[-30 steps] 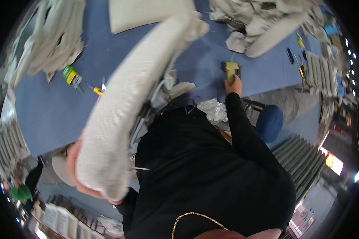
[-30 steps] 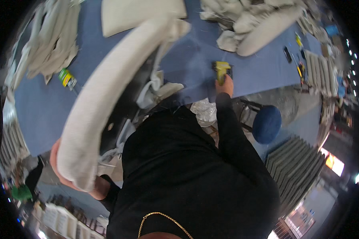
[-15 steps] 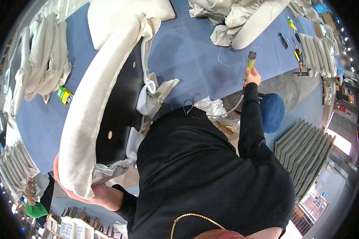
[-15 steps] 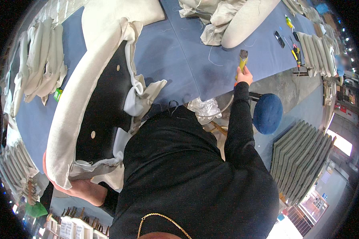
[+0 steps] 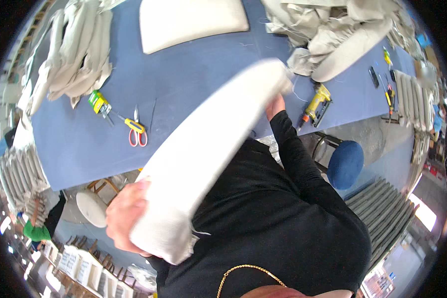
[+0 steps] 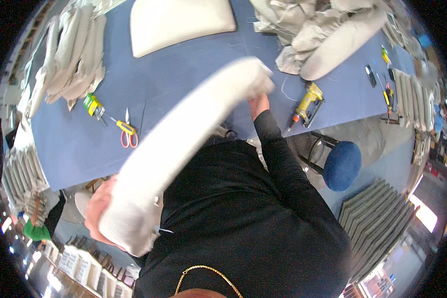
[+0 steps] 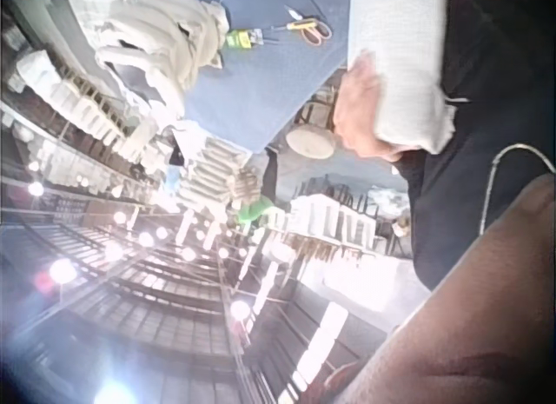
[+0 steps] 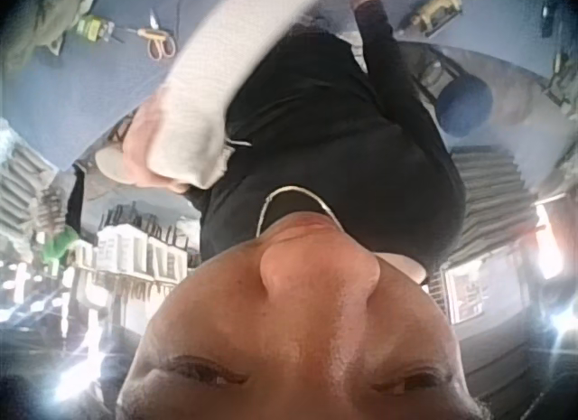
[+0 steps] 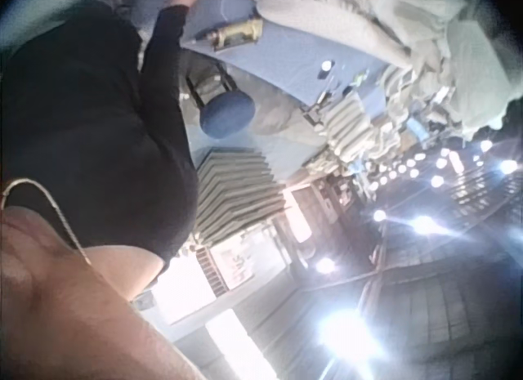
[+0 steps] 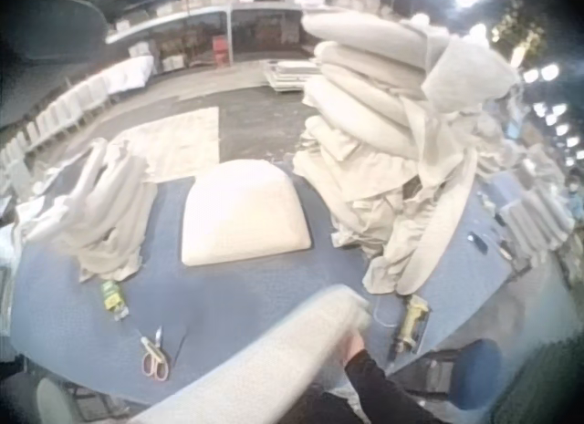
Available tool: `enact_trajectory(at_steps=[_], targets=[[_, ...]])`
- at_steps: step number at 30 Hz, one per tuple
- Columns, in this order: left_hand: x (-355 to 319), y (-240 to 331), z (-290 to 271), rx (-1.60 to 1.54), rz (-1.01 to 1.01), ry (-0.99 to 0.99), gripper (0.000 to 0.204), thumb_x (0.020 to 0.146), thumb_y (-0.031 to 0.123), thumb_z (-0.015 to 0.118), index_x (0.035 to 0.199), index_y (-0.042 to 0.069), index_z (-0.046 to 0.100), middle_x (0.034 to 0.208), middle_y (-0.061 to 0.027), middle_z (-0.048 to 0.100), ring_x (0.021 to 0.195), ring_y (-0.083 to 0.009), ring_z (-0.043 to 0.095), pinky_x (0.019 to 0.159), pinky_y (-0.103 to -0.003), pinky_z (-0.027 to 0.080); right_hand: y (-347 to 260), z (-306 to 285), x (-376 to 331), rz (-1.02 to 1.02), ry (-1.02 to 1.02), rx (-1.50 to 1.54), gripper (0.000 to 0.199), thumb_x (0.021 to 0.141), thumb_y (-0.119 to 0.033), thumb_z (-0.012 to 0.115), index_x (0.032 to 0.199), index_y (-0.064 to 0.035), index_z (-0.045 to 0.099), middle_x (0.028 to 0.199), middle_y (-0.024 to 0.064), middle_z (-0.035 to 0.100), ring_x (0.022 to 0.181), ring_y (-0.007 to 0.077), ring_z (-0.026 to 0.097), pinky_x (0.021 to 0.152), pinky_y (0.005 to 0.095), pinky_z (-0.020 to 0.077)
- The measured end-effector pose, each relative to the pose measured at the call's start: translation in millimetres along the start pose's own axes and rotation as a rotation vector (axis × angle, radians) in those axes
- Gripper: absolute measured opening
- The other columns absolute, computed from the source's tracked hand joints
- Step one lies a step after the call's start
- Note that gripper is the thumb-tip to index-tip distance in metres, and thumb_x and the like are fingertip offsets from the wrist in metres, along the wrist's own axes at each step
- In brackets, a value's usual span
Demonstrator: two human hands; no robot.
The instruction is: The person hand-sews a white fabric cover onto a cushion using a needle and thread. They repeatedly pull the thread to tighten the seam, adjust the fabric, and use a staple gun to secure the cover to the cushion base. The person also uses scissors to cut the thread and a utility knife to trim excess material.
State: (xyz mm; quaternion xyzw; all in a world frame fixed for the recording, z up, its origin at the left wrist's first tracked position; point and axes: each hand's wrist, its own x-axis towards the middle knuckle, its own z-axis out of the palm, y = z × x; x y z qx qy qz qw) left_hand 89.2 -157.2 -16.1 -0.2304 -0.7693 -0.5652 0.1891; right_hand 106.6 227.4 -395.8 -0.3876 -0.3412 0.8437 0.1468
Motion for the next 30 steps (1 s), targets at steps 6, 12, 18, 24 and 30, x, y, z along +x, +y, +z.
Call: enact_trajectory(at_steps=[6, 12, 18, 24, 30], targets=[[15, -1, -19, -0.089, 0.330, -0.457, 0.070, 0.107, 0.059, 0.052, 0.107, -0.006, 0.075, 0.098, -0.0233, 0.078, 0.096, -0.0404, 0.079, 0.070, -0.040, 0.064, -48, 34, -51, 0.327, -0.841, 0.107, 0.069, 0.114, -0.052, 0.026, 0.148, 0.0039, 0.049, 0.154, 0.0194, 0.056, 0.137, 0.0360, 0.055, 0.118, 0.0510, 0.0428], [42, -6, -51, -0.208, 0.382, -0.230, 0.039, 0.100, 0.034, 0.069, 0.100, -0.005, 0.073, 0.103, -0.0327, 0.075, 0.102, -0.0414, 0.078, 0.070, -0.042, 0.064, -67, 118, -30, 0.249, -0.741, 0.318, 0.064, 0.113, -0.052, 0.033, 0.145, -0.0002, 0.054, 0.147, 0.0170, 0.061, 0.130, 0.0363, 0.059, 0.115, 0.0510, 0.0443], [94, -39, -81, -0.213, 0.170, -0.335, 0.067, 0.078, 0.048, 0.087, 0.114, -0.007, 0.071, 0.113, -0.0324, 0.074, 0.112, -0.0419, 0.074, 0.100, -0.047, 0.055, -54, 180, 11, 0.009, -0.420, 0.505, 0.059, 0.111, -0.052, 0.040, 0.141, -0.0042, 0.059, 0.141, 0.0147, 0.066, 0.123, 0.0366, 0.064, 0.113, 0.0510, 0.0459], [103, -82, -29, 0.125, 0.182, -0.205, 0.058, 0.085, 0.037, 0.074, 0.124, -0.006, 0.070, 0.117, -0.0183, 0.078, 0.108, -0.0286, 0.075, 0.099, -0.038, 0.054, -43, 37, 62, -0.637, 0.469, -0.821, 0.070, 0.081, -0.015, 0.088, 0.142, -0.0079, 0.055, 0.132, 0.0129, 0.061, 0.120, 0.0265, 0.058, 0.106, 0.0411, 0.0476], [127, -94, -10, 0.218, 0.302, -0.270, 0.038, 0.104, 0.017, 0.059, 0.129, -0.010, 0.069, 0.125, -0.0187, 0.074, 0.116, -0.0240, 0.070, 0.104, -0.034, 0.051, -40, -70, 26, -0.586, 0.375, -0.719, 0.053, 0.080, -0.015, 0.088, 0.127, -0.0054, 0.065, 0.122, 0.0118, 0.068, 0.108, 0.0215, 0.066, 0.095, 0.0382, 0.0542]])
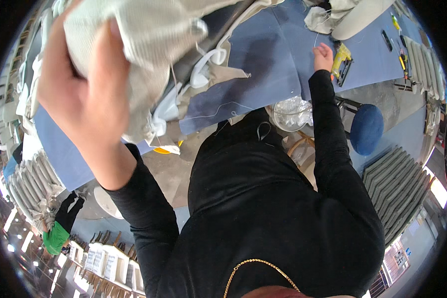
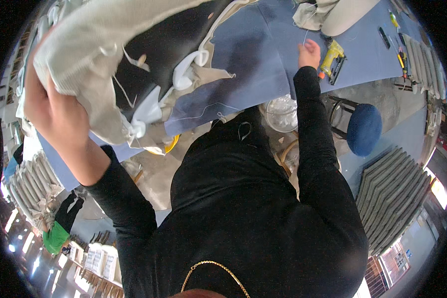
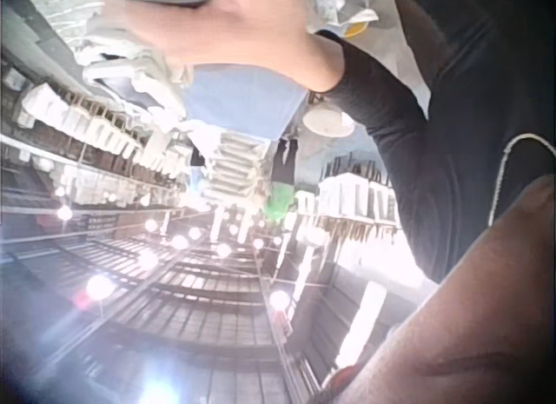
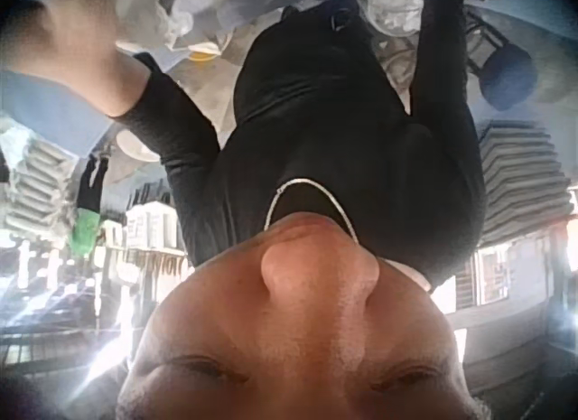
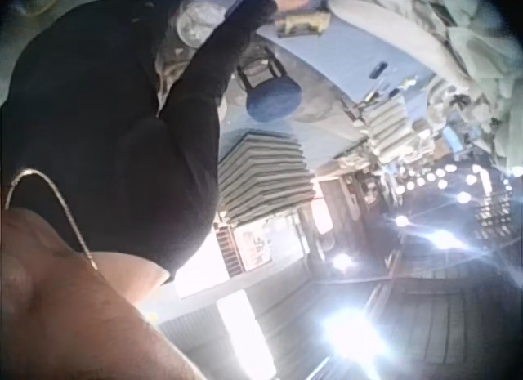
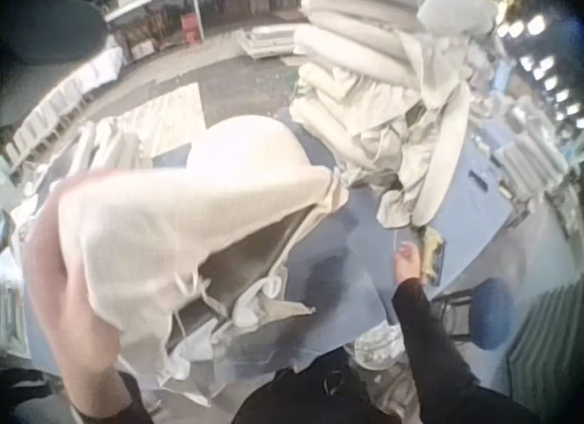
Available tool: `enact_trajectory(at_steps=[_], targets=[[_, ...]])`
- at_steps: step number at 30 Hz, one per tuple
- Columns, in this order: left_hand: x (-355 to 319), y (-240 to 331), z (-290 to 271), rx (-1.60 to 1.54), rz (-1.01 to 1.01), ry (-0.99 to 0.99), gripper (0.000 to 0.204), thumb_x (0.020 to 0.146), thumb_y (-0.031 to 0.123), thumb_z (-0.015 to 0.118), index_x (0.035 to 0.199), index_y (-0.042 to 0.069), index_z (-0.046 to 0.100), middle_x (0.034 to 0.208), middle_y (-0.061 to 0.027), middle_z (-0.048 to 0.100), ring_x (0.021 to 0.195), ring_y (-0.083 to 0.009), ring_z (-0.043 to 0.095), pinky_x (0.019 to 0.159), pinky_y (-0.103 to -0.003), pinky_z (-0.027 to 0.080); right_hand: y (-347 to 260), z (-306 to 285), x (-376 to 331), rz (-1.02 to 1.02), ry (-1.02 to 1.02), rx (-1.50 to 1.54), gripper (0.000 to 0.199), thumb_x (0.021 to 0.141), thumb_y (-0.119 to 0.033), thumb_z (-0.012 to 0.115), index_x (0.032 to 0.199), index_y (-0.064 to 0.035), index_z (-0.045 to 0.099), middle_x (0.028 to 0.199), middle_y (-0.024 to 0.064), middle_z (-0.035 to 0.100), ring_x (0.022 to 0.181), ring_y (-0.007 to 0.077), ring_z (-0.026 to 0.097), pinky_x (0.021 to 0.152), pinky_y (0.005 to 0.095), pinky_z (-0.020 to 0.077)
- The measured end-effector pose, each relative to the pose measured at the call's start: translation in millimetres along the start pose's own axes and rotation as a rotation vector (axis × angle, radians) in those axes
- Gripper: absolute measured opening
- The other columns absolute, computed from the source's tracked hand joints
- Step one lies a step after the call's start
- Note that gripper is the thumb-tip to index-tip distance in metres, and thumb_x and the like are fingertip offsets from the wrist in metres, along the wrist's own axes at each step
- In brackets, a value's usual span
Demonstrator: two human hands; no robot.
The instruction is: The person hand-sews a white fabric cover onto a cushion using a needle and thread. They repeatedly pull the thread to tighten the seam, adjust the fabric, and use a staple gun to secure the cover to the cushion base. The person also uses scissors to cut the thread and a utility knife to trim excess material.
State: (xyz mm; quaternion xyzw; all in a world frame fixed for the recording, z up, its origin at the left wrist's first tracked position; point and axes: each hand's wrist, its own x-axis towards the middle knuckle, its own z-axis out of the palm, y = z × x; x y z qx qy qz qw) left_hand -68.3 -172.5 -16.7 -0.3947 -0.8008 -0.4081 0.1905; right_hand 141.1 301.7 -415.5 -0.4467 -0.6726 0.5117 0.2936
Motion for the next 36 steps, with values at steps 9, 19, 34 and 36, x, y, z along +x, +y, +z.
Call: enact_trajectory(at_steps=[9, 19, 34, 36], targets=[[32, -51, -5, 0.130, 0.121, 0.011, 0.031, 0.108, 0.019, 0.057, 0.123, -0.005, 0.072, 0.113, -0.0175, 0.075, 0.100, -0.0231, 0.071, 0.091, -0.033, 0.053, 36, 10, -204, -0.487, -0.385, -0.574, 0.052, 0.087, -0.005, 0.075, 0.137, -0.0158, 0.067, 0.153, 0.0195, 0.055, 0.139, 0.0428, 0.054, 0.115, 0.0490, 0.0467], [24, -27, -1, -0.084, -0.310, 0.107, 0.039, 0.108, 0.026, 0.057, 0.130, -0.002, 0.071, 0.121, -0.0137, 0.074, 0.108, -0.0216, 0.068, 0.095, -0.034, 0.053, 41, -57, -146, -0.223, -0.251, -0.368, 0.035, 0.094, -0.003, 0.070, 0.126, -0.0163, 0.075, 0.131, 0.0116, 0.073, 0.112, 0.0272, 0.073, 0.096, 0.0404, 0.0589], [17, -36, -14, -0.129, -0.187, 0.012, 0.041, 0.107, 0.019, 0.056, 0.136, -0.009, 0.063, 0.135, -0.0182, 0.068, 0.124, -0.0244, 0.064, 0.109, -0.037, 0.046, -281, 15, 104, -0.572, 0.596, -0.672, 0.114, 0.068, -0.028, 0.088, 0.166, -0.0113, 0.032, 0.168, 0.0280, 0.032, 0.158, 0.0457, 0.023, 0.129, 0.0519, 0.0238], [12, -35, -15, -0.154, -0.206, 0.016, 0.050, 0.109, 0.031, 0.054, 0.141, -0.008, 0.060, 0.139, -0.0178, 0.066, 0.129, -0.0255, 0.061, 0.113, -0.039, 0.043, -257, 2, 146, -0.604, 0.593, -0.664, 0.113, 0.068, -0.020, 0.085, 0.167, -0.0132, 0.032, 0.168, 0.0275, 0.033, 0.158, 0.0452, 0.025, 0.129, 0.0500, 0.0245]])
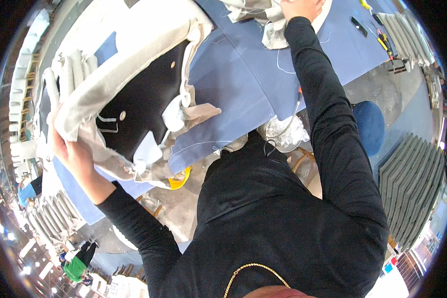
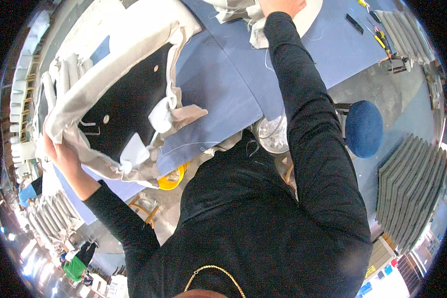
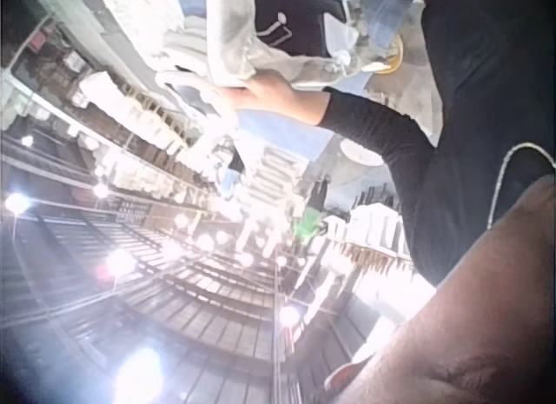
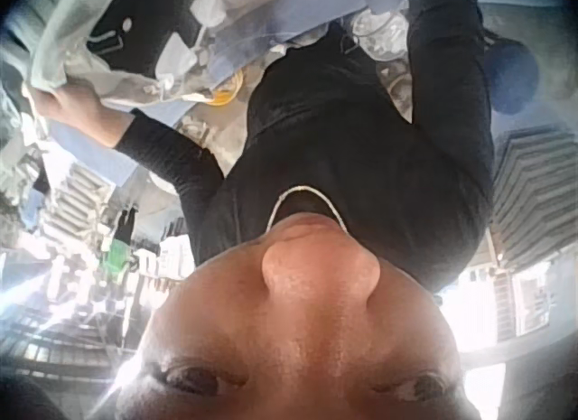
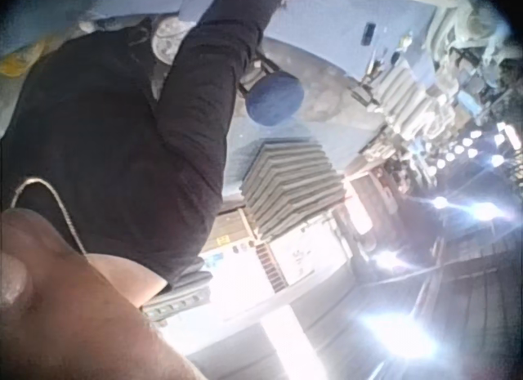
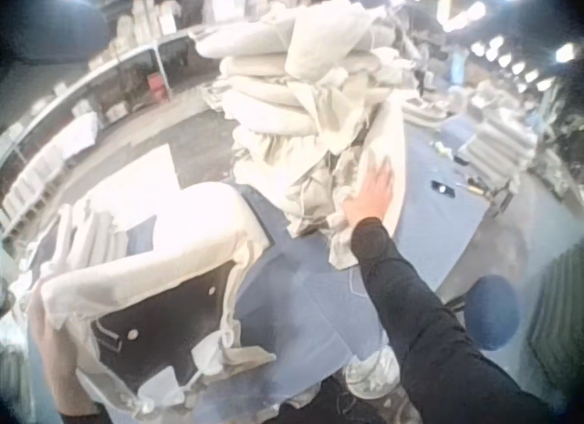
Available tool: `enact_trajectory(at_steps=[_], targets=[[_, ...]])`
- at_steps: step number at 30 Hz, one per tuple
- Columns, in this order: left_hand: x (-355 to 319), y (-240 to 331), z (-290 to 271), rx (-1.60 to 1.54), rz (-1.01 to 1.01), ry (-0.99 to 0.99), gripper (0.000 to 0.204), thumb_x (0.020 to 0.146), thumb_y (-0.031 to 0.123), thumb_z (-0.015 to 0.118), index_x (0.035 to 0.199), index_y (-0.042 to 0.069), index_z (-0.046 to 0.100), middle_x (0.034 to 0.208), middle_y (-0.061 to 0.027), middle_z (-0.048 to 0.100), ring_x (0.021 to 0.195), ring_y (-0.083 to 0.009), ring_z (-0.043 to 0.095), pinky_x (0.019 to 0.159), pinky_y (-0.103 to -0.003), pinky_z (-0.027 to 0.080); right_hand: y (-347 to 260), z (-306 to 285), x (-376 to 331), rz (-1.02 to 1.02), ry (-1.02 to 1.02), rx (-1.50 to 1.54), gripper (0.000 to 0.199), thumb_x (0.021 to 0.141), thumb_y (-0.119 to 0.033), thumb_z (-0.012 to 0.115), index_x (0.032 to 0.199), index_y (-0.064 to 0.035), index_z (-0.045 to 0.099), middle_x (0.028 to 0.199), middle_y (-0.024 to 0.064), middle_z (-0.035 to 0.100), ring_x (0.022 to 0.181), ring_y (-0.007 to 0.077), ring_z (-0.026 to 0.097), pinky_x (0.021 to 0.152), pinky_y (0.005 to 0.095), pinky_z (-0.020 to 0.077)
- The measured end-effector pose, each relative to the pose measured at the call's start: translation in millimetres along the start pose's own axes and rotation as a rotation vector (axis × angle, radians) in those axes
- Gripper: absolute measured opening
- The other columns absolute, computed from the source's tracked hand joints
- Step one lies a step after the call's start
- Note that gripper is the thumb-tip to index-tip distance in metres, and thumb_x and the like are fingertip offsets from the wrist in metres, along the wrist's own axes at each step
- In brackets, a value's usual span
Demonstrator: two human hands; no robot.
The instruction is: The person hand-sews a white fabric cover onto a cushion using a needle and thread. They repeatedly pull the thread to tighten the seam, adjust the fabric, and use a staple gun to secure the cover to the cushion base. The person also uses scissors to cut the thread and a utility knife to trim excess material.
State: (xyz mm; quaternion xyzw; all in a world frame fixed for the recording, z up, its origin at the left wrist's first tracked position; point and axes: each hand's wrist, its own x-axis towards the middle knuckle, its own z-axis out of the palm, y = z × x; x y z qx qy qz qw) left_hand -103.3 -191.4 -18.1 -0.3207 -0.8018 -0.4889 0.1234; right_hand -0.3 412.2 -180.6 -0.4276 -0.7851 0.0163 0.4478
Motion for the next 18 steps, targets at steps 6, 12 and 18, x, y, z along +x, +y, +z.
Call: enact_trajectory(at_steps=[6, 12, 18], targets=[[-32, 20, -2, 0.043, -0.042, 0.133, 0.073, 0.101, 0.052, 0.061, 0.139, -0.011, 0.060, 0.137, -0.0209, 0.066, 0.128, -0.0302, 0.063, 0.112, -0.044, 0.047, 92, -50, 55, 0.072, 0.070, 0.330, 0.104, 0.066, -0.001, 0.077, 0.163, -0.0087, 0.039, 0.160, 0.0253, 0.048, 0.153, 0.0427, 0.039, 0.125, 0.0431, 0.0351], [-63, 26, -3, 0.019, -0.105, 0.214, 0.088, 0.094, 0.062, 0.067, 0.141, -0.012, 0.057, 0.137, -0.0224, 0.065, 0.127, -0.0328, 0.064, 0.110, -0.045, 0.049, 267, -99, 162, 0.166, -0.217, 0.848, 0.098, 0.063, 0.012, 0.070, 0.156, -0.0070, 0.049, 0.143, 0.0107, 0.063, 0.121, 0.0246, 0.065, 0.098, 0.0332, 0.0552], [-69, 47, 12, 0.050, -0.139, 0.218, 0.094, 0.090, 0.066, 0.072, 0.141, -0.012, 0.057, 0.138, -0.0219, 0.064, 0.126, -0.0327, 0.064, 0.109, -0.045, 0.050, 276, -141, 172, 0.283, -0.498, 0.680, 0.108, 0.060, 0.015, 0.061, 0.162, -0.0176, 0.050, 0.137, 0.0078, 0.069, 0.107, 0.0183, 0.068, 0.087, 0.0304, 0.0575]])
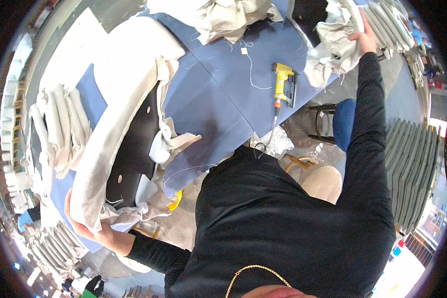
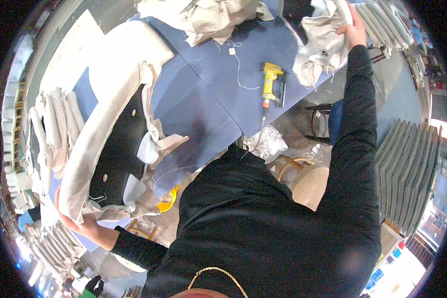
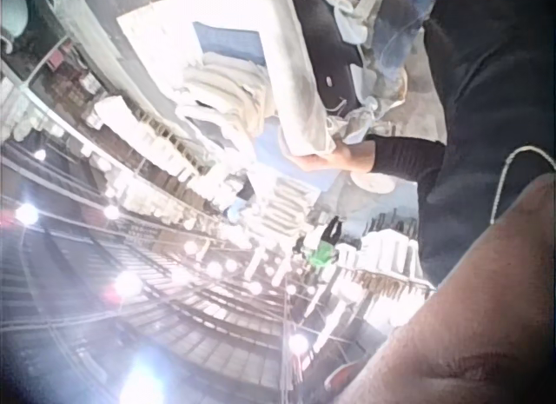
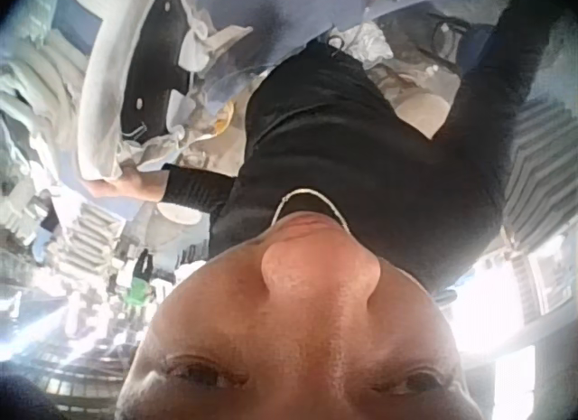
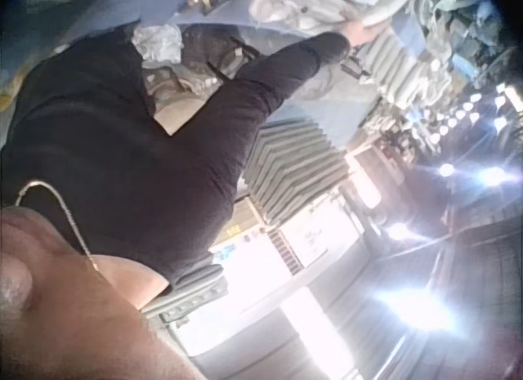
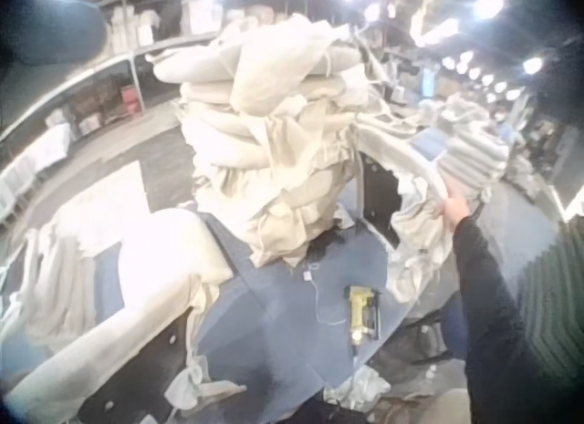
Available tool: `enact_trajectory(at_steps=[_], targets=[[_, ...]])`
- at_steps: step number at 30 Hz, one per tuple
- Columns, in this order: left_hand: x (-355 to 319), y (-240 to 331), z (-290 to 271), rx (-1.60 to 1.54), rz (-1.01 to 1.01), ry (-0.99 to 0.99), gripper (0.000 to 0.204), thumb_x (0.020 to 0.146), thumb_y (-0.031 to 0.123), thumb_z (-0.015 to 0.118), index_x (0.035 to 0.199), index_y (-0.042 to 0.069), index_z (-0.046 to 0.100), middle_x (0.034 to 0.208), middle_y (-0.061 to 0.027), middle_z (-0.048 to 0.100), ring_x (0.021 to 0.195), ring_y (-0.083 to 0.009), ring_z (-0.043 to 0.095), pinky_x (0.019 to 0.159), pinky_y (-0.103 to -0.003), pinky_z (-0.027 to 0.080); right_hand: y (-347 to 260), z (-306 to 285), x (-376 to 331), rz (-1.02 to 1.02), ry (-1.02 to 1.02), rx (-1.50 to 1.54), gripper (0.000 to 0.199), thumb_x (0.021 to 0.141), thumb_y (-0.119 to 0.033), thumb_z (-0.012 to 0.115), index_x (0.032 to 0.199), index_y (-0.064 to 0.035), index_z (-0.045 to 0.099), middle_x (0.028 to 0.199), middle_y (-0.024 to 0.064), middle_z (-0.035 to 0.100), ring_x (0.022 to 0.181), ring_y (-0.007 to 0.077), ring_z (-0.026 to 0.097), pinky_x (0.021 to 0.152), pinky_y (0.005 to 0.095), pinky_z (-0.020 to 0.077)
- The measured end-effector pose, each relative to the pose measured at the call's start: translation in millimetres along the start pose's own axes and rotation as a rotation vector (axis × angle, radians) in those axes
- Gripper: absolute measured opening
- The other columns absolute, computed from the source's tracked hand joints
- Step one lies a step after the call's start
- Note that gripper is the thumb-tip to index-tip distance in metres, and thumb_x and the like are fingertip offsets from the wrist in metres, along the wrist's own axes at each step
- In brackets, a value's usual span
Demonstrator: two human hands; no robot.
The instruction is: The person hand-sews a white fabric cover onto a cushion using a needle and thread. They repeatedly pull the thread to tighten the seam, adjust the fabric, and use a staple gun to secure the cover to the cushion base. The person also uses scissors to cut the thread and a utility knife to trim excess material.
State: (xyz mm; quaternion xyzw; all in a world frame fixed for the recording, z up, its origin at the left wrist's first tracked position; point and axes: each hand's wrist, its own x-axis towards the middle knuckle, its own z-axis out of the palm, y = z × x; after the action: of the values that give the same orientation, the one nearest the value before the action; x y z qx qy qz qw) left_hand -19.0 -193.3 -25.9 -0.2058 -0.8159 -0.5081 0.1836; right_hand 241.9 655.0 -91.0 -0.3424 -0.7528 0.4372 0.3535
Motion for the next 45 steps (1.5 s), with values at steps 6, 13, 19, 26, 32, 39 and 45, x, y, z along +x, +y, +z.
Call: enact_trajectory(at_steps=[6, 13, 19, 26, 32, 39, 45], targets=[[13, 10, 12, 0.059, 0.057, -0.075, 0.091, 0.093, 0.067, 0.069, 0.141, -0.010, 0.058, 0.137, -0.0200, 0.065, 0.125, -0.0303, 0.064, 0.110, -0.045, 0.048, 11, 78, -116, -0.184, 0.172, 0.018, 0.118, 0.052, 0.015, 0.067, 0.164, -0.0092, 0.040, 0.156, 0.0086, 0.054, 0.139, 0.0248, 0.055, 0.117, 0.0358, 0.0448], [28, 6, 14, 0.052, 0.040, -0.089, 0.087, 0.096, 0.066, 0.064, 0.141, -0.008, 0.059, 0.137, -0.0197, 0.064, 0.126, -0.0315, 0.064, 0.111, -0.045, 0.049, -10, 150, -175, -0.254, 0.203, -0.428, 0.110, 0.061, 0.001, 0.081, 0.163, -0.0062, 0.039, 0.157, 0.0164, 0.050, 0.146, 0.0345, 0.048, 0.124, 0.0428, 0.0354], [19, -6, 4, 0.082, -0.020, -0.009, 0.087, 0.098, 0.065, 0.061, 0.143, -0.009, 0.057, 0.138, -0.0209, 0.064, 0.128, -0.0327, 0.062, 0.111, -0.046, 0.049, -33, 244, -240, -0.715, 0.051, -0.362, 0.053, 0.076, -0.003, 0.073, 0.129, -0.0085, 0.071, 0.123, 0.0127, 0.072, 0.122, 0.0355, 0.065, 0.109, 0.0497, 0.0455], [14, 1, 0, 0.127, -0.049, 0.098, 0.077, 0.099, 0.055, 0.051, 0.142, -0.009, 0.059, 0.139, -0.0232, 0.064, 0.130, -0.0350, 0.062, 0.111, -0.048, 0.049, 166, 386, -160, 0.145, -0.037, -0.439, 0.042, 0.093, -0.035, 0.078, 0.128, -0.0117, 0.071, 0.118, 0.0151, 0.075, 0.110, 0.0383, 0.069, 0.097, 0.0482, 0.0529], [-3, -5, -12, 0.242, -0.057, 0.147, 0.077, 0.096, 0.055, 0.053, 0.140, -0.008, 0.060, 0.134, -0.0233, 0.066, 0.127, -0.0360, 0.064, 0.108, -0.049, 0.051, 156, 412, -128, 0.212, -0.170, -0.704, 0.036, 0.091, -0.039, 0.077, 0.116, -0.0130, 0.073, 0.113, 0.0164, 0.076, 0.107, 0.0378, 0.072, 0.094, 0.0486, 0.0564], [25, 2, 7, 0.093, 0.035, -0.050, 0.081, 0.094, 0.057, 0.061, 0.143, -0.008, 0.058, 0.135, -0.0223, 0.065, 0.125, -0.0354, 0.064, 0.108, -0.048, 0.051, 157, 387, -240, 0.165, -0.091, -0.251, 0.014, 0.101, -0.023, 0.060, 0.102, -0.0118, 0.069, 0.092, 0.0190, 0.075, 0.088, 0.0450, 0.072, 0.079, 0.0544, 0.0572], [36, -15, -6, 0.057, 0.033, -0.055, 0.064, 0.103, 0.052, 0.064, 0.127, -0.007, 0.071, 0.113, -0.0269, 0.074, 0.099, -0.0374, 0.068, 0.089, -0.052, 0.053, 112, 337, -409, 0.289, -0.353, -0.359, 0.018, 0.099, -0.024, 0.066, 0.112, -0.0131, 0.063, 0.097, 0.0187, 0.075, 0.096, 0.0435, 0.072, 0.084, 0.0573, 0.0550]])
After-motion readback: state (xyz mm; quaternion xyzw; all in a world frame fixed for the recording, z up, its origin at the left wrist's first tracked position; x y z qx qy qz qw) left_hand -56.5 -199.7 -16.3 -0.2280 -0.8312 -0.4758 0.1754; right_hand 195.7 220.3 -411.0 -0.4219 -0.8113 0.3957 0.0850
